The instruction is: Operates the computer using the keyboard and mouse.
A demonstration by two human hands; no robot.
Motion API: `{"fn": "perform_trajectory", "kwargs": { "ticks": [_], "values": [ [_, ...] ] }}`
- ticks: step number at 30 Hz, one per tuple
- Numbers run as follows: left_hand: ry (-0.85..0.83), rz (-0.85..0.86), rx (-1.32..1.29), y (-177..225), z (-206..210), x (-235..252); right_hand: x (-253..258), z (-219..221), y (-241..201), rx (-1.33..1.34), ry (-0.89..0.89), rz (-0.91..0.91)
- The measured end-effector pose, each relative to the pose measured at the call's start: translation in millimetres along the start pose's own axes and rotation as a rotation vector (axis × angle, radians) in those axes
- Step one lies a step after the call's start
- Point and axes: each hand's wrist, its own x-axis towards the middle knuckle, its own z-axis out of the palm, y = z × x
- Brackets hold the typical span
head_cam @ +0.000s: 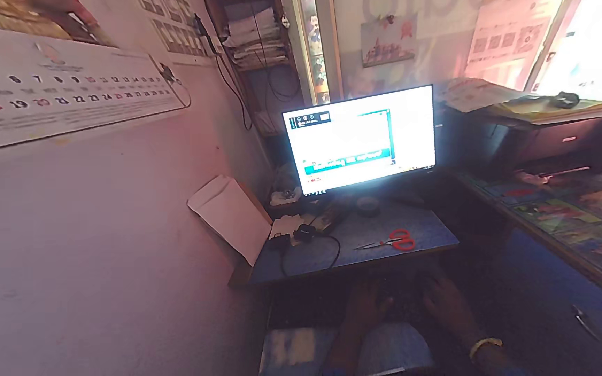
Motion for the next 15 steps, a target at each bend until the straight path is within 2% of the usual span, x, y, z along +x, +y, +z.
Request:
{"fn": "perform_trajectory", "kwargs": {
  "ticks": [15],
  "values": [
    [-0.007, -0.007, 0.003, 1.6, -3.7, -0.6, 2.7, -1.6, 0.0, 0.004, -0.011, 0.002]
  ]
}}
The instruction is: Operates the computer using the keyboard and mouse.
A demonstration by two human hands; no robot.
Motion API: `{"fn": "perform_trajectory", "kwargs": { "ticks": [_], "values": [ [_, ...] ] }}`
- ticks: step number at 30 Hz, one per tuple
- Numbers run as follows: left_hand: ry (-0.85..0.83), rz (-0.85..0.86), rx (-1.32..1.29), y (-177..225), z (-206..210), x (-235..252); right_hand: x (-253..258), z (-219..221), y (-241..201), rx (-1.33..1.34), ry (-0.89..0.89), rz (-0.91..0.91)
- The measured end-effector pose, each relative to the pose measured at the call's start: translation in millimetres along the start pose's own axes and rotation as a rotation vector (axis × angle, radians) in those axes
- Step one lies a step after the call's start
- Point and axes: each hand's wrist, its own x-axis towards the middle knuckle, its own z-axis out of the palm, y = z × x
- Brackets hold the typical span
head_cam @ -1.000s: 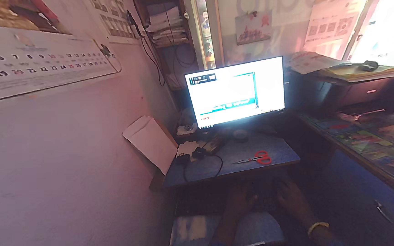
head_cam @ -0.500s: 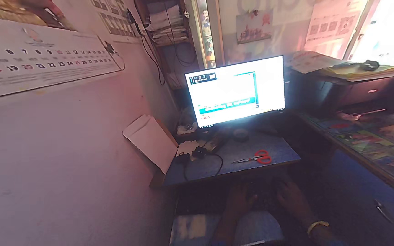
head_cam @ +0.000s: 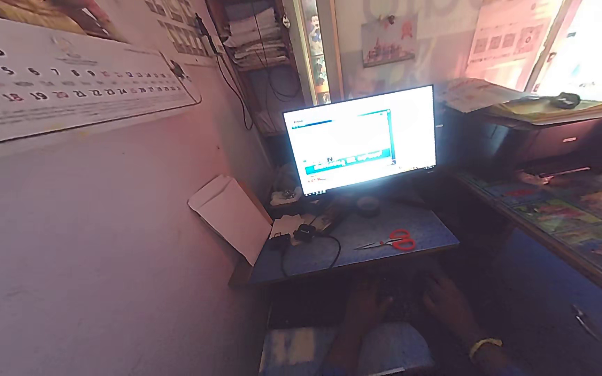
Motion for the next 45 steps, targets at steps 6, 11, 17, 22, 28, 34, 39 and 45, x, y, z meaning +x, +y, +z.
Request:
{"fn": "perform_trajectory", "kwargs": {
  "ticks": [6, 11, 17, 22, 28, 34, 39, 45],
  "values": [
    [0.003, 0.000, -0.004, -0.9, 1.2, 1.5, 1.2, 1.2, 0.6, -0.001, 0.016, -0.005],
    [-0.004, -0.005, 0.001, -1.1, 2.9, 1.7, -0.1, -0.6, -0.5, -0.010, 0.005, 0.005],
    [-0.019, -0.013, 0.009, -1.0, 3.5, 1.4, -0.6, -1.4, -0.5, -0.008, -0.004, 0.013],
    [-0.032, -0.021, 0.015, -1.1, 3.1, 2.8, -1.7, -4.4, -2.1, 0.013, -0.003, 0.013],
    [-0.022, -0.023, 0.014, -1.3, 4.0, 2.9, -0.6, -4.0, -1.7, 0.002, -0.003, 0.005],
    [-0.030, -0.025, 0.008, -1.2, 3.7, 3.5, -1.3, -0.3, 0.2, -0.002, 0.037, -0.001],
    [0.004, 0.023, 0.036, -3.1, 3.5, 5.4, 2.6, -3.6, -1.5, -0.023, -0.030, 0.058],
    [0.065, -0.011, -0.120, -24.5, -1.8, -43.6, 3.7, -1.3, 0.1, -0.023, -0.049, 0.106]
  ]
}}
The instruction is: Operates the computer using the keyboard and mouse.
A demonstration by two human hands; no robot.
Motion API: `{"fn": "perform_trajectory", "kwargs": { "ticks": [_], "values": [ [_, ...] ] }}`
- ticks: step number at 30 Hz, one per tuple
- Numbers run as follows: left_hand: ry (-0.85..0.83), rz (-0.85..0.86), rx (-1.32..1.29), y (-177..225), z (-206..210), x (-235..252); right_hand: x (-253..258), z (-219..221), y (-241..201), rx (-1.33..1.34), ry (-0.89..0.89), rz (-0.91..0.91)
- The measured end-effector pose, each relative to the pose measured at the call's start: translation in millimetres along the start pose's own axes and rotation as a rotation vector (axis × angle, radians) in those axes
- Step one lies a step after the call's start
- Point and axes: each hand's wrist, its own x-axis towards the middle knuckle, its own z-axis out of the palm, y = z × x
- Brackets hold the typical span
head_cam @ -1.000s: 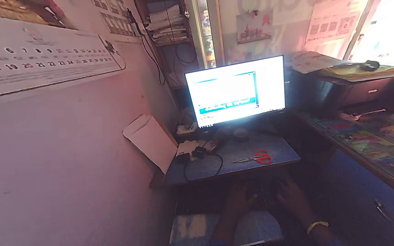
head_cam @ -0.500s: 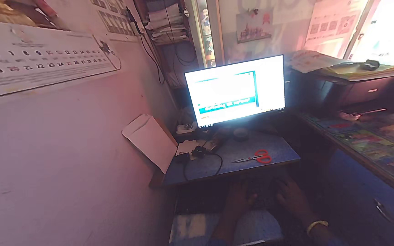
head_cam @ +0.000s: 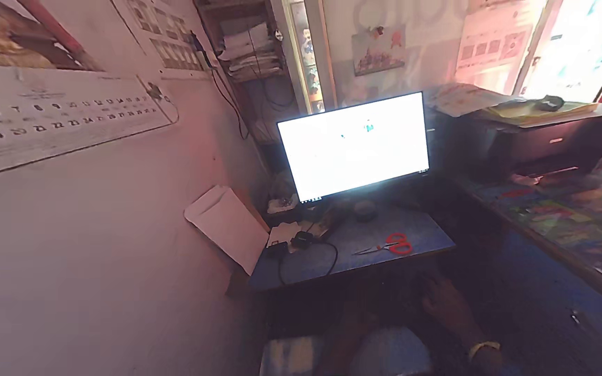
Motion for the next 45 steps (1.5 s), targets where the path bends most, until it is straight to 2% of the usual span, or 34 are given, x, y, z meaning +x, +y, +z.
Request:
{"fn": "perform_trajectory", "kwargs": {
  "ticks": [2, 5, 8, 10, 12, 16, 19, 21, 23, 33, 39, 45],
  "values": [
    [-0.053, -0.139, 0.071, -0.2, -30.6, -28.3, -0.8, -0.5, -1.7, 0.023, -0.033, 0.030],
    [0.132, -0.170, 0.271, -46.3, -36.8, -62.3, -3.1, -4.4, -6.2, 0.053, -0.016, 0.045],
    [0.237, -0.405, 0.256, -70.1, -52.5, -87.8, 1.1, -3.6, -7.3, 0.029, -0.039, 0.026],
    [0.411, -0.442, 0.233, -103.0, -39.6, -90.6, 2.6, -9.0, -10.8, 0.012, -0.069, 0.003],
    [0.504, -0.414, 0.238, -114.0, -28.8, -89.8, -0.9, -15.9, -13.8, -0.006, -0.082, -0.022],
    [0.501, -0.421, 0.251, -112.8, -25.0, -86.9, -3.7, -15.2, -14.0, 0.039, -0.005, -0.053],
    [0.423, -0.420, 0.252, -109.9, -32.3, -88.6, -7.3, -16.7, -14.8, 0.082, 0.002, -0.080],
    [0.516, -0.361, 0.267, -131.0, -16.8, -86.7, -8.9, -18.0, -15.6, 0.101, -0.023, -0.067],
    [0.540, -0.330, 0.278, -138.8, -12.4, -85.1, -10.0, -16.6, -14.7, 0.092, -0.014, -0.073],
    [0.622, -0.267, 0.242, -136.3, -9.8, -88.8, -8.2, -7.8, -9.2, 0.057, 0.049, -0.117],
    [0.608, -0.301, 0.264, -134.3, -6.6, -91.2, -9.0, 0.9, -1.7, 0.041, 0.118, -0.165],
    [0.572, -0.297, 0.222, -134.4, -12.1, -88.1, -10.1, -8.5, -6.2, 0.058, 0.040, -0.107]
  ]
}}
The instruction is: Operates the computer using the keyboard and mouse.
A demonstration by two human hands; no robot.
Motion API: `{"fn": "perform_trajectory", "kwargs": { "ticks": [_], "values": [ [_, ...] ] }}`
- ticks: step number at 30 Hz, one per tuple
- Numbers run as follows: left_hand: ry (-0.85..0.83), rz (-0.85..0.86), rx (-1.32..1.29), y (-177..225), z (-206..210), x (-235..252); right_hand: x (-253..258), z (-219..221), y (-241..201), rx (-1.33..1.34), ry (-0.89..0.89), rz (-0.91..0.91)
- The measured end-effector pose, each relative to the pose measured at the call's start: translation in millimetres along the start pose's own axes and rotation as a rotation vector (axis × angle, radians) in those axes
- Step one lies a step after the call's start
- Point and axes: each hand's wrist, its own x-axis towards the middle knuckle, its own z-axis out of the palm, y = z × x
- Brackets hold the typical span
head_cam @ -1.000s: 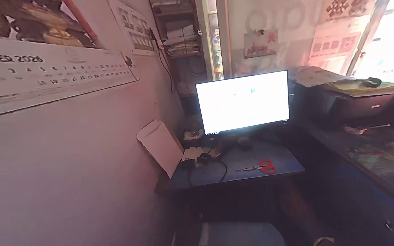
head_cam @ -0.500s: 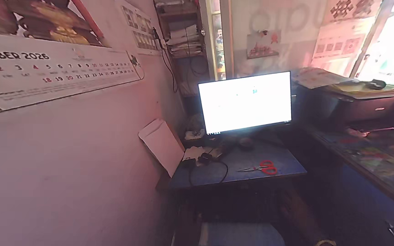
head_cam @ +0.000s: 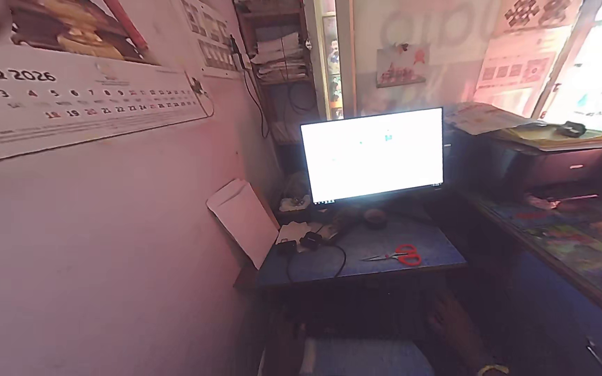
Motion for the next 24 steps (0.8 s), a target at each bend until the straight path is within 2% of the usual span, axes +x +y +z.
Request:
{"fn": "perform_trajectory", "kwargs": {
  "ticks": [4, 15, 21, 24],
  "values": [
    [-0.010, 0.007, -0.002, 1.1, -2.6, -0.9, 2.1, 6.0, 4.3, -0.001, 0.051, -0.011],
    [-0.003, 0.002, 0.085, -6.5, 9.4, -4.8, -2.0, 8.2, 6.8, -0.038, 0.030, -0.002],
    [-0.027, -0.043, 0.154, 6.8, -4.2, -8.9, -6.7, -1.1, -1.0, -0.120, -0.085, 0.048],
    [-0.042, -0.055, 0.148, 6.1, -1.5, -6.1, -5.5, 1.9, 0.7, -0.142, -0.088, 0.044]
  ]
}}
